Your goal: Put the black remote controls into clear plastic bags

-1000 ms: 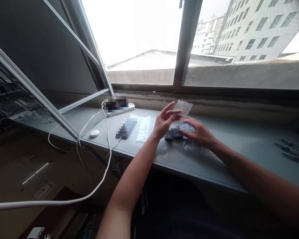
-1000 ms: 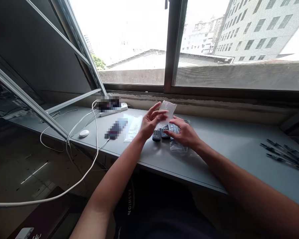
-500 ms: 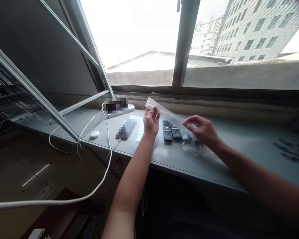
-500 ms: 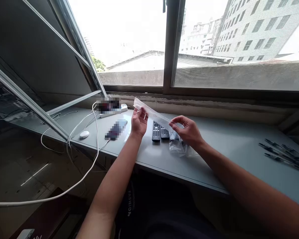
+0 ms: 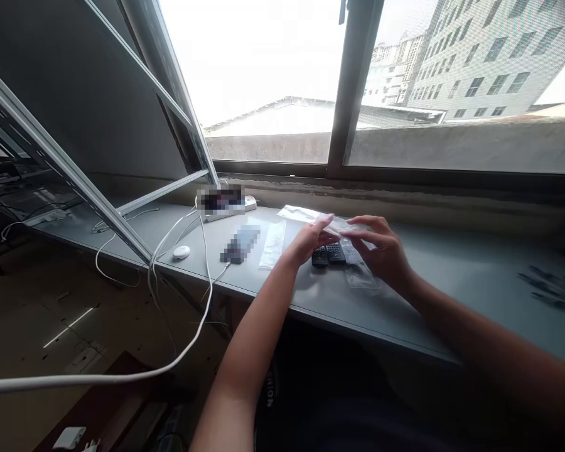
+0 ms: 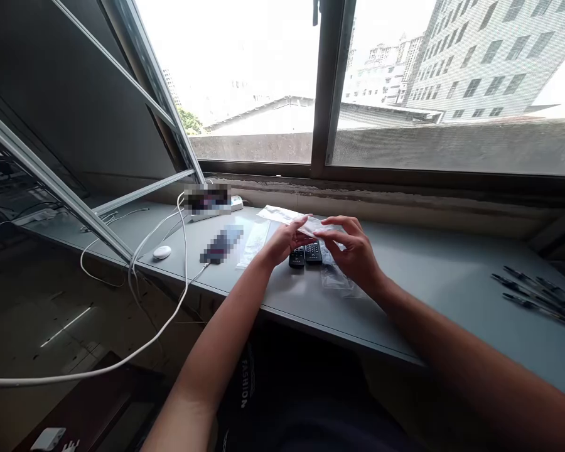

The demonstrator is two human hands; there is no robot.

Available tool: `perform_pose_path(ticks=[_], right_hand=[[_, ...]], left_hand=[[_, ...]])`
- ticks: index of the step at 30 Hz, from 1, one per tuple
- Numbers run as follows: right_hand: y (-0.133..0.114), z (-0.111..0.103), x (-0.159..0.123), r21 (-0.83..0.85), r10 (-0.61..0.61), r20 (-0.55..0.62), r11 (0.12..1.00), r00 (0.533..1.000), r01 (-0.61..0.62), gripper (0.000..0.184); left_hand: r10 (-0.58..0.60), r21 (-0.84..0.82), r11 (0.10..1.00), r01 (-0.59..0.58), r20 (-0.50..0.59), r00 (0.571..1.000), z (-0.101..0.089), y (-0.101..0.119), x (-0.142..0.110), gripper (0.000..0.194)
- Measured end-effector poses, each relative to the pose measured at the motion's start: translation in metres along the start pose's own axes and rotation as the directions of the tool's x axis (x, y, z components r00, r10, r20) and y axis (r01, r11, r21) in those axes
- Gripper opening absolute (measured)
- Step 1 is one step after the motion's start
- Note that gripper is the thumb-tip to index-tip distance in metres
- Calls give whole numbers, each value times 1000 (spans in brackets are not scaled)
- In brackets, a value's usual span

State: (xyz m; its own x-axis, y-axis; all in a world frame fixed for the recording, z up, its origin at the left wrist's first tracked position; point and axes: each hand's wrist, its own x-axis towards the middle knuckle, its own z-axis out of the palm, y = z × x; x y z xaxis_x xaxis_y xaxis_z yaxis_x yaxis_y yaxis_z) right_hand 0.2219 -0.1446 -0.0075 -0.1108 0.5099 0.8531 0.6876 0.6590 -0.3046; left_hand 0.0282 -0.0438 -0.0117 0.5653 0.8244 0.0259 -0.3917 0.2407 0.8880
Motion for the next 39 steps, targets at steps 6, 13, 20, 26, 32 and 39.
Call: perform_pose_path(ticks=[6,13,20,26,32,39], right_hand=[[-3,1,-2,-32,18,17,999,1000,-18,40],[-1,3,-4,-34,-7,92,999,996,10,38],[0,3,-5,-22,-25,107,999,994,28,35],[2,3,-5,18,-71,142,997,987,70,38],[1,3,-6,-9,-22,170,1000,985,23,48],[4,3,-7,-1,-26,211,1000,977,27,44]], left_hand=[[59,2,998,-59,-149,987,-1,4,-1,17],[97,-23,994,-106,-247,964,1,4,-1,15],[132,-46,987,-151,-278,951,3,7,-2,17],[79,-44,995,-92,-240,967,3,3,1,16],[95,-35,994,-101,-146,985,-2,-2,2,19],[85,-9,996,-87,-134,987,-3,0,1,28]])
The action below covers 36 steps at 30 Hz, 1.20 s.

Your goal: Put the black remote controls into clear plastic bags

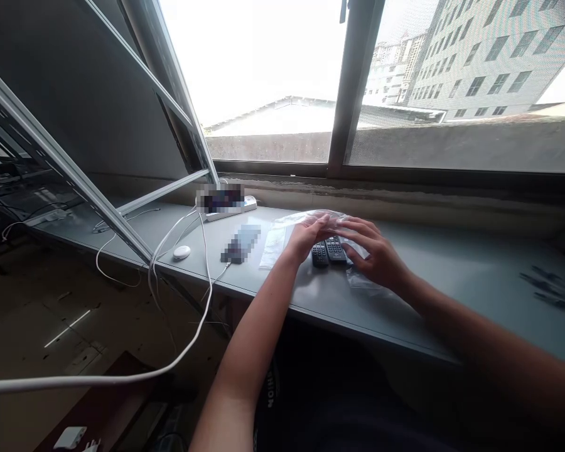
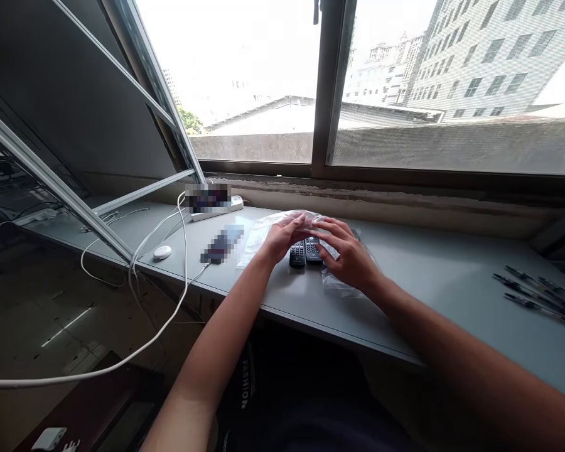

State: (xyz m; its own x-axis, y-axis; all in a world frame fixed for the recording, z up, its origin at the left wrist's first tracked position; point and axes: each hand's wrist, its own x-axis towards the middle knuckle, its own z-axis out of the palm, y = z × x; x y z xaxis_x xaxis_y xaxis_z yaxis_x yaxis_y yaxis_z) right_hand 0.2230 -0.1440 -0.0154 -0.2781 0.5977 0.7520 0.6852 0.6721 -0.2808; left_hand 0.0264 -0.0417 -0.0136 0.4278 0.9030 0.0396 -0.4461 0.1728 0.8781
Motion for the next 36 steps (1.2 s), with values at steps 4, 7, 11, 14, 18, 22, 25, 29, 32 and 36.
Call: perform_pose_path(ticks=[4,7,11,14,18,22,25,29,32,36], right_hand=[[0,0,-1,23,-8,31,1000,999,7,45],[-2,-1,0,35,-11,33,999,999,10,43],[-5,-2,1,17,-4,-14,1000,1000,4,42],[-4,-2,2,-5,15,-34,1000,999,-15,39],[1,0,0,-13,-13,-33,1000,999,12,39],[2,2,-3,-8,4,15,1000,1000,-3,57],[3,2,-4,10,-6,49,1000,999,5,63],[4,2,-4,0,-43,34,999,998,44,52],[4,1,-4,-47,20,-13,999,1000,-21,44],[3,0,-4,-49,78,-5,996,997,-78,43]], left_hand=[[-10,32,999,8,83,996,-3,-3,-1,40],[-8,46,999,5,84,996,-3,-3,-2,41],[-3,18,1000,3,10,1000,1,2,-1,31],[-17,2,1000,17,-35,999,3,4,-1,26],[-33,0,999,33,-2,999,4,2,-2,22],[-48,-7,999,48,37,998,4,1,-4,25],[-61,-9,998,61,0,998,6,5,-6,26],[-60,5,998,61,-123,991,6,10,-4,17],[-56,7,998,58,-186,981,5,9,-1,15],[-38,-7,999,38,-194,980,2,7,1,16]])
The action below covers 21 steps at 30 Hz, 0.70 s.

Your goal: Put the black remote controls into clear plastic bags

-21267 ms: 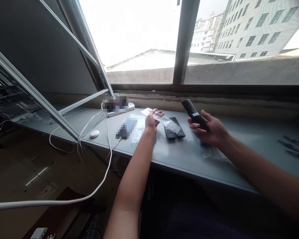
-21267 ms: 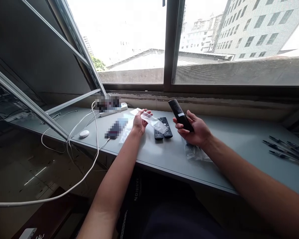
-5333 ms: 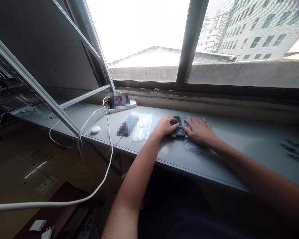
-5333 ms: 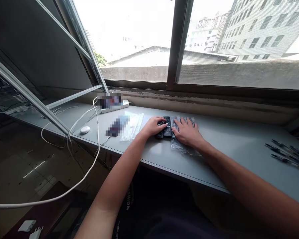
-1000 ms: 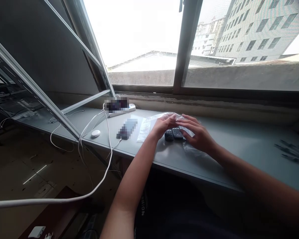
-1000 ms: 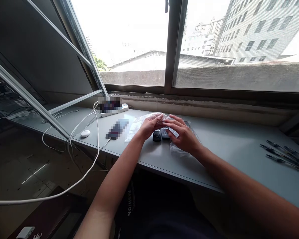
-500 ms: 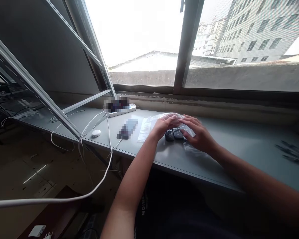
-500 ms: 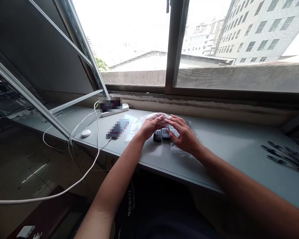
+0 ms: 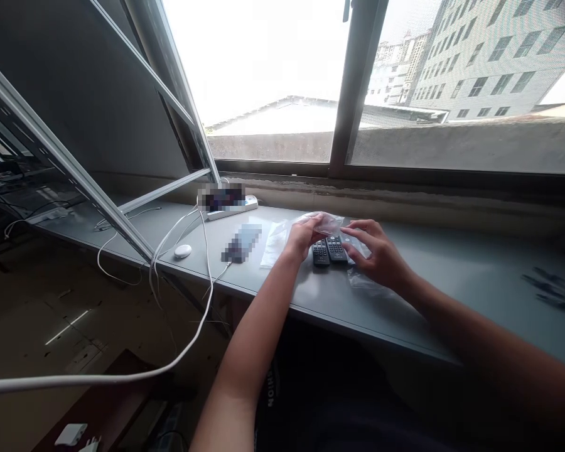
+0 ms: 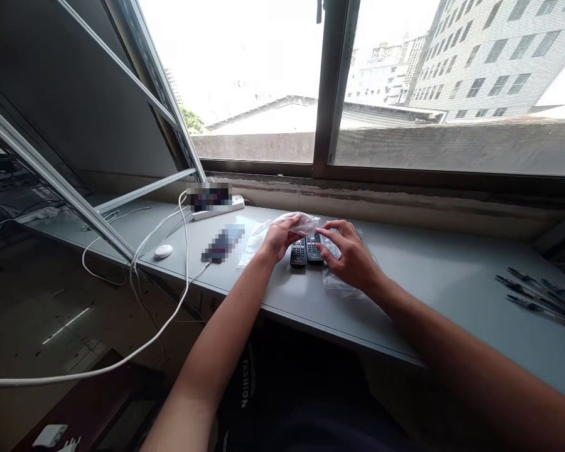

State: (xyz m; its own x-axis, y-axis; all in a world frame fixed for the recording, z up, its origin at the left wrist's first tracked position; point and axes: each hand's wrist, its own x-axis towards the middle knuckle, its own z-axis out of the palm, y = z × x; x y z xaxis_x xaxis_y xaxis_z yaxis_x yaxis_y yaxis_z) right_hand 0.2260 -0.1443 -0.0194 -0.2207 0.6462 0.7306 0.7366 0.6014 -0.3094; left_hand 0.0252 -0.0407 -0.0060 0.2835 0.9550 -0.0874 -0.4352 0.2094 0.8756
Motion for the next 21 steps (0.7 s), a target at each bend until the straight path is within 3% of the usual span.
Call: perform_pose_path(ticks=[5,9,13,21], right_hand=[[-3,0,2,60,-101,67,993,993,97,50],[-5,2,1,113,-172,145,981,974,156,62],[0,5,-2,87,-159,113,985,981,149,64],[4,3,-3,46,-92,102,995,991,88,36]], left_hand=[[18,6,1000,-18,-24,1000,-1,0,0,9],[6,26,1000,-7,42,999,-1,-1,-2,8],[-14,44,999,10,95,995,1,-1,-3,11],[-12,127,992,4,62,998,1,-2,-2,14]])
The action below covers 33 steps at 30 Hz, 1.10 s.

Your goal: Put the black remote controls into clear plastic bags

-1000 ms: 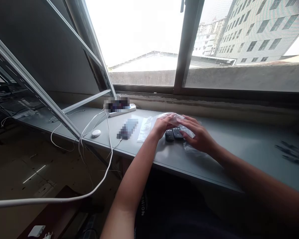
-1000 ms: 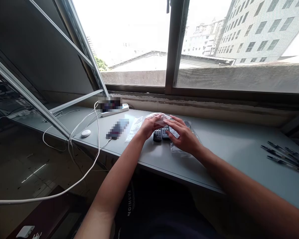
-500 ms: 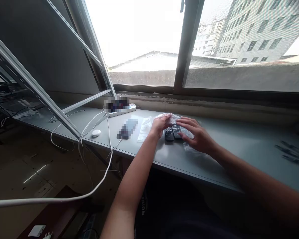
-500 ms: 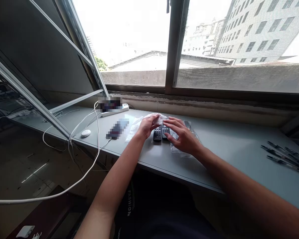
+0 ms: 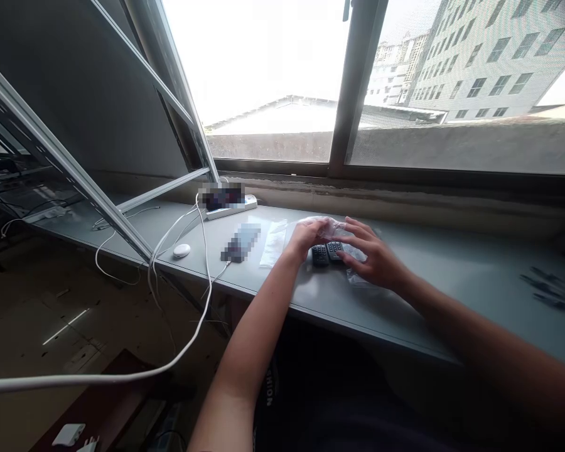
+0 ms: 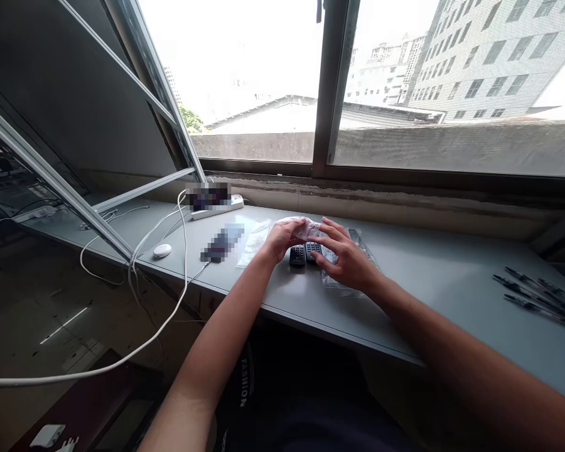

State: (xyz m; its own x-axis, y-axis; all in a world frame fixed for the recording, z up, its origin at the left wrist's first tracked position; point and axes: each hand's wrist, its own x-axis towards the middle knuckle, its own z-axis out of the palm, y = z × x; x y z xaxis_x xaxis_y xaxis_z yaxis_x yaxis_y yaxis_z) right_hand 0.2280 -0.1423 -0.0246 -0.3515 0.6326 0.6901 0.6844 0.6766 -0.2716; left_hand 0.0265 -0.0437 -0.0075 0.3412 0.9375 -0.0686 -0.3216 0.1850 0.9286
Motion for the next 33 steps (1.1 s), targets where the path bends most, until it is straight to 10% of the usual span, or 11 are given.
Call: perform_pose_path(ticks=[10,19,26,33], right_hand=[[-5,-1,0,10,-1,62,1000,998,0,45],[-12,-11,6,51,-3,-35,999,999,5,32],[-6,-3,-2,6,7,83,1000,997,-7,48],[-6,-7,0,27,-24,109,999,994,21,44]], left_hand=[[-43,-47,998,50,134,990,0,-2,1,25],[44,-197,977,-82,-192,980,-12,5,11,38],[29,-119,992,-36,-55,998,-12,1,12,40],[85,-308,927,-214,-381,920,-23,13,11,43]])
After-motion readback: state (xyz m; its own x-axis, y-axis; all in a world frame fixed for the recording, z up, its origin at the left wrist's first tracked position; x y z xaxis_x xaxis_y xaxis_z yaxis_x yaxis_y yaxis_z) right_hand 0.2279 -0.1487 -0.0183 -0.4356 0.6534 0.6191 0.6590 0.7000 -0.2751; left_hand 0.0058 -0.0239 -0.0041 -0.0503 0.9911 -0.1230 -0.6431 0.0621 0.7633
